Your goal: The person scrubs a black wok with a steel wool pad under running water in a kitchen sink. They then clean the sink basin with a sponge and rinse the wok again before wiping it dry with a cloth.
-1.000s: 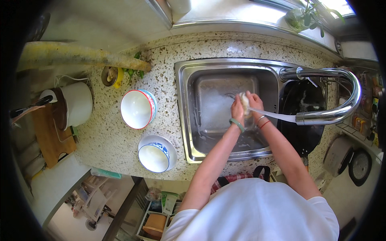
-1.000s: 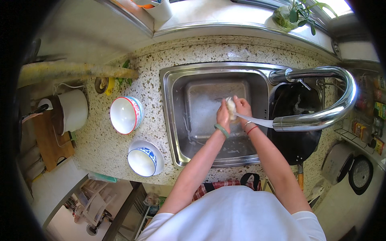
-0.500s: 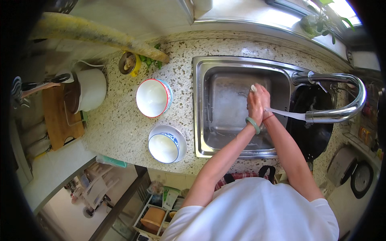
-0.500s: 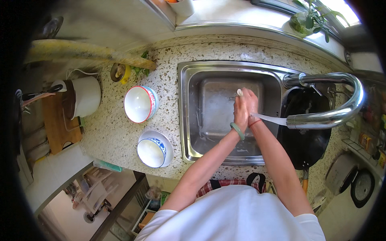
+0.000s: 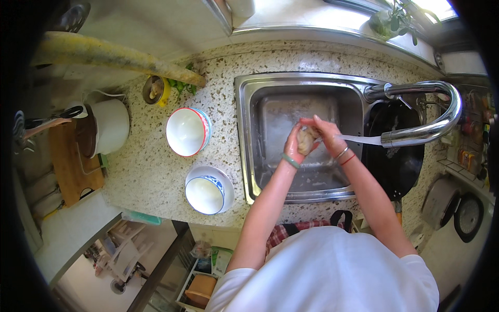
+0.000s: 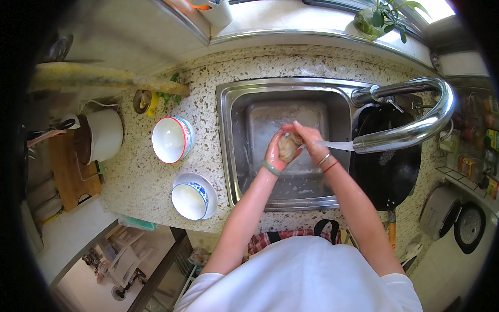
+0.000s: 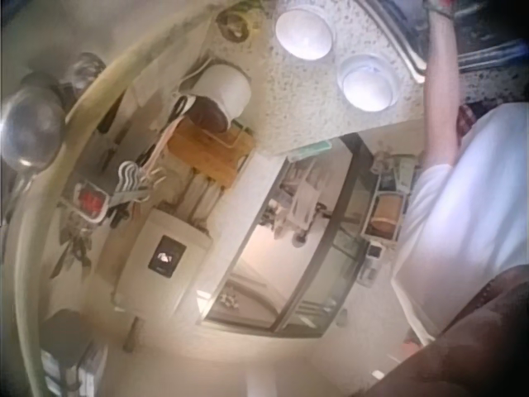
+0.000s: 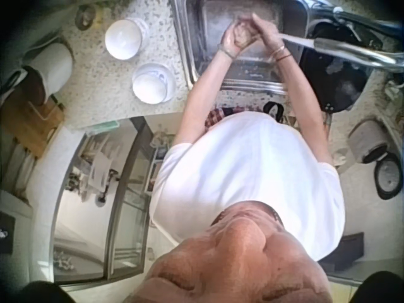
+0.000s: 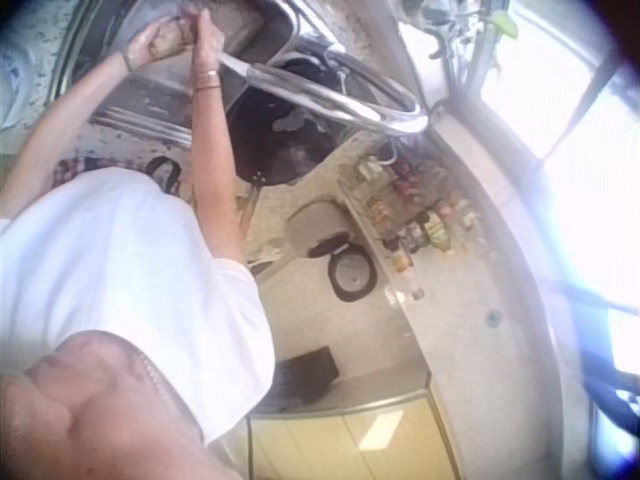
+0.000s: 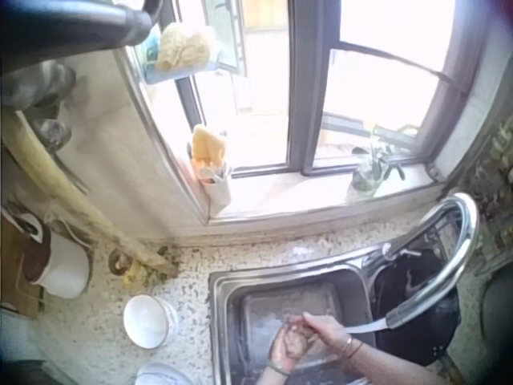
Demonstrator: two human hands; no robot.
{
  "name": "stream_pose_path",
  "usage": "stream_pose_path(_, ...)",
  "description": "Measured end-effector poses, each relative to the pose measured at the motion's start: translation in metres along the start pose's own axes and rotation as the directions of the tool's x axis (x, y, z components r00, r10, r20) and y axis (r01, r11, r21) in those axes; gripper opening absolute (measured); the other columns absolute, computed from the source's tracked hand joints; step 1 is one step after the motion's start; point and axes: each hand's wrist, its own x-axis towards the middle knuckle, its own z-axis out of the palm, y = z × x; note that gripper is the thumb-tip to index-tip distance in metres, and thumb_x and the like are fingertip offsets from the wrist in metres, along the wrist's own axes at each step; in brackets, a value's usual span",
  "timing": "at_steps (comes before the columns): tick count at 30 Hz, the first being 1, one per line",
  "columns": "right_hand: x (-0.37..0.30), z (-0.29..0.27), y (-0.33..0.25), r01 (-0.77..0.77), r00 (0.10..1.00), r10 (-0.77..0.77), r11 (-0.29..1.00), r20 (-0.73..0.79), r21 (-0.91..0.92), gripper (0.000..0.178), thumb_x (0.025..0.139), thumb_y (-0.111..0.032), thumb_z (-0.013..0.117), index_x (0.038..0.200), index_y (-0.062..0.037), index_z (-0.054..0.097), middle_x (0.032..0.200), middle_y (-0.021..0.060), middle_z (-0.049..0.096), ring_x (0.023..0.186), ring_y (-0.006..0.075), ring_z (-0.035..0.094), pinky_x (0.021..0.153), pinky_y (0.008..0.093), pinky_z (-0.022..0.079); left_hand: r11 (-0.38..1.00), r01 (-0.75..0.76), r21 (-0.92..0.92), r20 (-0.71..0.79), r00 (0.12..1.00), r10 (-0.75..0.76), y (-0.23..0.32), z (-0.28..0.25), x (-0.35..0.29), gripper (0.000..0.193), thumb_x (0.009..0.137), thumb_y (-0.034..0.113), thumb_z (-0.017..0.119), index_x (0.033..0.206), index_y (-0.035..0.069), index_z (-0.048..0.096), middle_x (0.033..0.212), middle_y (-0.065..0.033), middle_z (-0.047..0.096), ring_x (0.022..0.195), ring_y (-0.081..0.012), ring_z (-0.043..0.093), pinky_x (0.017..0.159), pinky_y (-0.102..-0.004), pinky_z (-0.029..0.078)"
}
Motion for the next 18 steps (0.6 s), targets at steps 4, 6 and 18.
stream_pose_path(4, 0.007, 0.005, 0.000, -0.249, 0.890, 0.252, 0.967, 0.379, -0.058, 0.035, 0.094, -0.026, 0.054, 0.111, 0.0029, 0.065, 0.112, 0.0099, 0.066, 0.107, 0.0190, 0.059, 0.097, 0.0319, 0.045, 0.982, -0.189, 0.002, -0.252, 0.950, 0.184, 0.013, -0.093, 0.000, 0.028, 0.088, 0.033, 0.062, 0.107, 0.013, 0.058, 0.091, -0.0091, 0.067, 0.077, -0.0211, 0.066, 0.059, -0.0390, 0.055)
stream_pose_path(6, 0.005, 0.014, 0.007, -0.301, 0.839, 0.424, 0.883, 0.341, -0.359, 0.031, 0.092, -0.023, 0.055, 0.108, 0.0008, 0.067, 0.109, 0.0104, 0.067, 0.105, 0.0178, 0.061, 0.098, 0.0310, 0.046, 0.950, -0.278, 0.140, -0.405, 0.860, 0.311, 0.002, -0.107, -0.017, 0.028, 0.087, 0.031, 0.064, 0.108, 0.012, 0.057, 0.090, -0.0097, 0.067, 0.077, -0.0210, 0.066, 0.058, -0.0392, 0.054)
stream_pose_path(18, -0.003, -0.010, -0.031, -0.208, 0.969, 0.168, 0.951, 0.183, 0.227, 0.044, 0.094, -0.031, 0.053, 0.116, 0.0066, 0.058, 0.122, 0.0196, 0.058, 0.117, 0.0275, 0.055, 0.104, 0.0368, 0.039, 0.991, -0.133, 0.026, -0.023, 0.991, 0.133, -0.031, -0.035, 0.006, 0.027, 0.087, 0.021, 0.065, 0.111, 0.017, 0.055, 0.093, -0.0009, 0.064, 0.081, -0.0170, 0.064, 0.061, -0.0291, 0.052)
